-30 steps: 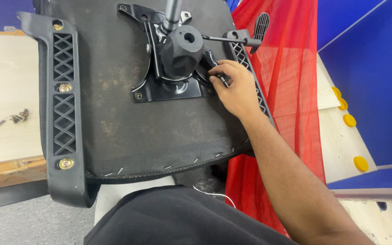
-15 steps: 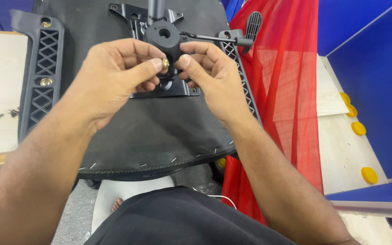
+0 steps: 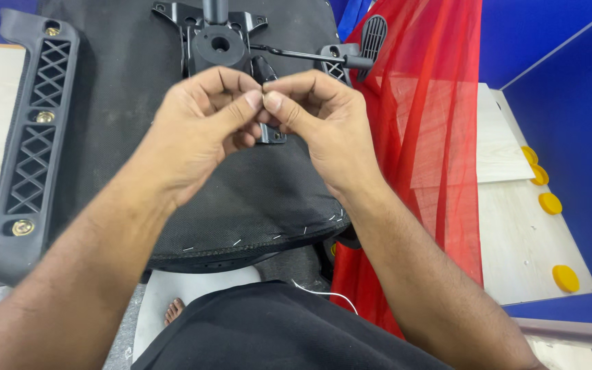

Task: The person uses a screwdriver to tighten screws on the underside of an overturned chair, securing the central metal base to the seat. The person works on multiple screw locations around the base.

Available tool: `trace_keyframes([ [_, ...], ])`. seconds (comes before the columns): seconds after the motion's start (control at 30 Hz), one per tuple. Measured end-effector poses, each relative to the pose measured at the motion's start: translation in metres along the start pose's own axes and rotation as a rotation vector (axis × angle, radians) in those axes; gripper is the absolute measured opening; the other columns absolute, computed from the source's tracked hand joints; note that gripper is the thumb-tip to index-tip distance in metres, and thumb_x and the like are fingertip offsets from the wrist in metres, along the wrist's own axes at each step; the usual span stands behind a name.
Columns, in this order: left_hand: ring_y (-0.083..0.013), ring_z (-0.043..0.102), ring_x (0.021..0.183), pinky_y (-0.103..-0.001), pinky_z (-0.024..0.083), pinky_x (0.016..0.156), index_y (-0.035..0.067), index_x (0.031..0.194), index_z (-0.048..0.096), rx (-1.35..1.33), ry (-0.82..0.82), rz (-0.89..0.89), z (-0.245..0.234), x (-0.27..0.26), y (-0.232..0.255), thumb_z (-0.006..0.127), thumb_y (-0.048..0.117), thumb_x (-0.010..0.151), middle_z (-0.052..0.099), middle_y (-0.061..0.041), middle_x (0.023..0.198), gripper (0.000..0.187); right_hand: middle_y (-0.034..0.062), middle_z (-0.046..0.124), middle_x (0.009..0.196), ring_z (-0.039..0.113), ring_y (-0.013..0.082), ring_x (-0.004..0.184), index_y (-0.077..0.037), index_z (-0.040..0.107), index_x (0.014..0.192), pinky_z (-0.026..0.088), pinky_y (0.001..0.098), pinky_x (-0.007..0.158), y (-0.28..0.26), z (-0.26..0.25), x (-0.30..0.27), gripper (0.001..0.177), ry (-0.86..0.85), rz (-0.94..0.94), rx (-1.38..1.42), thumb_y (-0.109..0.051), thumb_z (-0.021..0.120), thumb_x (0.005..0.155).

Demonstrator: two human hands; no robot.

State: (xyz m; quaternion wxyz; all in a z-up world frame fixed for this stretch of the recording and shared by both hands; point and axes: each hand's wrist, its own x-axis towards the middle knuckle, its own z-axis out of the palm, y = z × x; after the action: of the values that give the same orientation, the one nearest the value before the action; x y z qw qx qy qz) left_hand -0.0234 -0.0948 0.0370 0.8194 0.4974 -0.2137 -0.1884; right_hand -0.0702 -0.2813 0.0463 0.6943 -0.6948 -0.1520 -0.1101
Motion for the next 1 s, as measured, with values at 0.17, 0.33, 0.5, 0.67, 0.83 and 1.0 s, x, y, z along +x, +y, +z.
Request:
trace_keyframes([
  [0.17,-0.0079,0.064,0.075,-0.022,0.056,0.069,0.005,0.106,0.065,0.01,0.123,-0.091,0.022,0.001,-0.023,0.066,0.012,0.101,0.069,-0.002,0.086,0.008,0.0048,0.073,0.099,0.067,0.0101,0.088,-0.002,0.072,0.113,0.058,0.0266,0.085,0.012,-0.016,-0.013,0.018,0.085,0.237,0.273,-0.009,0.075,0.097],
  [0.33,-0.0094,0.064,0.074,-0.024,0.057,0.068,0.004,0.108,0.063,0.151,0.117,-0.133,0.029,0.001,-0.028,0.065,0.014,0.1,0.069,-0.004,0.084,0.012,0.0044,0.072,0.094,0.07,0.0116,0.085,-0.006,0.068,0.102,0.059,0.0254,0.08,0.019,-0.038,-0.016,0.01,0.044,0.347,0.243,-0.012,0.074,0.097],
  [0.5,-0.0101,0.069,0.076,-0.024,0.059,0.069,0.002,0.112,0.062,0.508,0.175,-0.015,0.017,-0.007,-0.026,0.065,0.014,0.099,0.073,-0.006,0.086,0.018,0.0045,0.072,0.092,0.069,0.0103,0.082,-0.003,0.07,0.103,0.058,0.0225,0.075,0.023,-0.066,-0.006,0.008,0.162,0.349,0.182,-0.009,0.073,0.098],
  [0.67,-0.0092,0.071,0.078,-0.024,0.059,0.072,0.004,0.115,0.065,0.75,0.271,-0.034,0.005,-0.016,-0.029,0.066,0.017,0.098,0.077,-0.004,0.089,0.021,0.0055,0.075,0.093,0.073,0.0093,0.082,-0.001,0.073,0.106,0.062,0.0213,0.074,0.017,-0.072,0.006,0.013,0.138,0.434,-0.046,-0.007,0.071,0.095],
  [0.83,-0.0081,0.072,0.08,-0.024,0.058,0.072,0.007,0.112,0.069,0.888,0.304,-0.036,0.007,-0.02,-0.038,0.07,0.019,0.095,0.077,-0.002,0.092,0.021,0.0096,0.078,0.089,0.075,0.0113,0.076,0.002,0.075,0.106,0.063,0.0215,0.069,0.025,-0.052,0.025,0.017,-0.036,0.437,-0.39,-0.008,0.072,0.093],
  [1.0,-0.0082,0.072,0.077,-0.024,0.058,0.069,0.006,0.112,0.068,0.786,0.33,-0.023,0.002,-0.019,-0.039,0.071,0.017,0.095,0.077,-0.002,0.088,0.02,0.011,0.08,0.09,0.079,0.0133,0.077,0.004,0.076,0.104,0.065,0.0227,0.07,0.029,-0.036,0.042,0.02,-0.113,0.475,-0.62,-0.009,0.073,0.089],
])
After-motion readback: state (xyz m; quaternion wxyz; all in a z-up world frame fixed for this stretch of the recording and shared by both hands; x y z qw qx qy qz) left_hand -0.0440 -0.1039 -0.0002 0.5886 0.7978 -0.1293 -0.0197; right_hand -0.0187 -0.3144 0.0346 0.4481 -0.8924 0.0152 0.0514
